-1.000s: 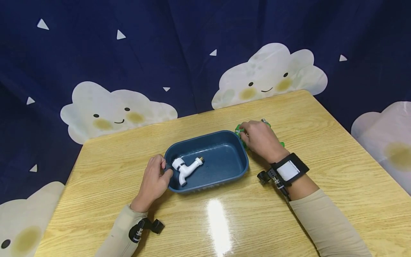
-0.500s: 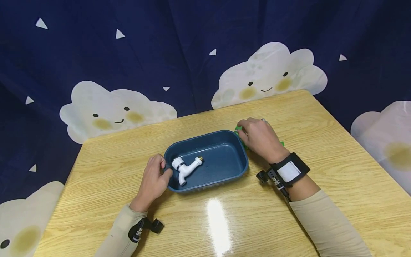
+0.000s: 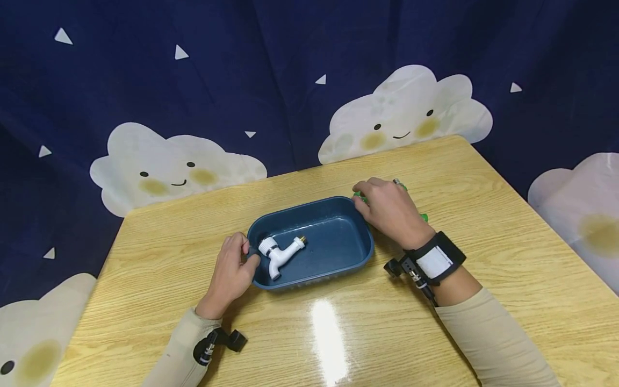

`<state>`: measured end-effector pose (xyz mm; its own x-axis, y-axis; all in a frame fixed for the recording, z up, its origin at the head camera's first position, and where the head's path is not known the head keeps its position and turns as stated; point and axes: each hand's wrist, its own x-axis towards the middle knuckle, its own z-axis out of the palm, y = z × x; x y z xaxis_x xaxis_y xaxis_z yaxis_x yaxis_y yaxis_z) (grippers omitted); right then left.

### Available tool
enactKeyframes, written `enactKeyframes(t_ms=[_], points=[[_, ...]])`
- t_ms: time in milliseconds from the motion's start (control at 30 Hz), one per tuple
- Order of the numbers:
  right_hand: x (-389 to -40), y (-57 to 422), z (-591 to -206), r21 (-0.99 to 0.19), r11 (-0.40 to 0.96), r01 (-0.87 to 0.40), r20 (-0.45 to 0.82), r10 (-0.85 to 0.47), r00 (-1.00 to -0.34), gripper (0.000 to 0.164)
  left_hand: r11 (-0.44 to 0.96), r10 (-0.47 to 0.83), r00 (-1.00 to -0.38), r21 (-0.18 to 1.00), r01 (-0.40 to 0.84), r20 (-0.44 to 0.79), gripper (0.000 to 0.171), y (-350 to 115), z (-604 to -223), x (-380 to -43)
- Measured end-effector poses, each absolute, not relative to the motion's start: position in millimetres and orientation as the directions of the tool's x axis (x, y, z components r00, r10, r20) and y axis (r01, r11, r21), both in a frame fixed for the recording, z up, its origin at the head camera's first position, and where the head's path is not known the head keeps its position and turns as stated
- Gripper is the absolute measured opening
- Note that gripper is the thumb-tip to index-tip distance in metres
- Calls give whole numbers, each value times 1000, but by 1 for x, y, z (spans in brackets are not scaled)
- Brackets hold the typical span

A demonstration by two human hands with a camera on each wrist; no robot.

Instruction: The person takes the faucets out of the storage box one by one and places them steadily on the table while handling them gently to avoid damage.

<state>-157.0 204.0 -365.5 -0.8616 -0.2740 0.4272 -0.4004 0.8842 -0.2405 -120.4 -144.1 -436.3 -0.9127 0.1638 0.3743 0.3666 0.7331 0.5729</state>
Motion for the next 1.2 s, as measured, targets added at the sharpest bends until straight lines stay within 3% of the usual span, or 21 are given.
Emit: enactKeyframes(t_ms=[1200], points=[[-144,184,-367,-184,855,-484,439,-370,-819,26,727,167,-916,583,363,364,14,-145,-437,-121]])
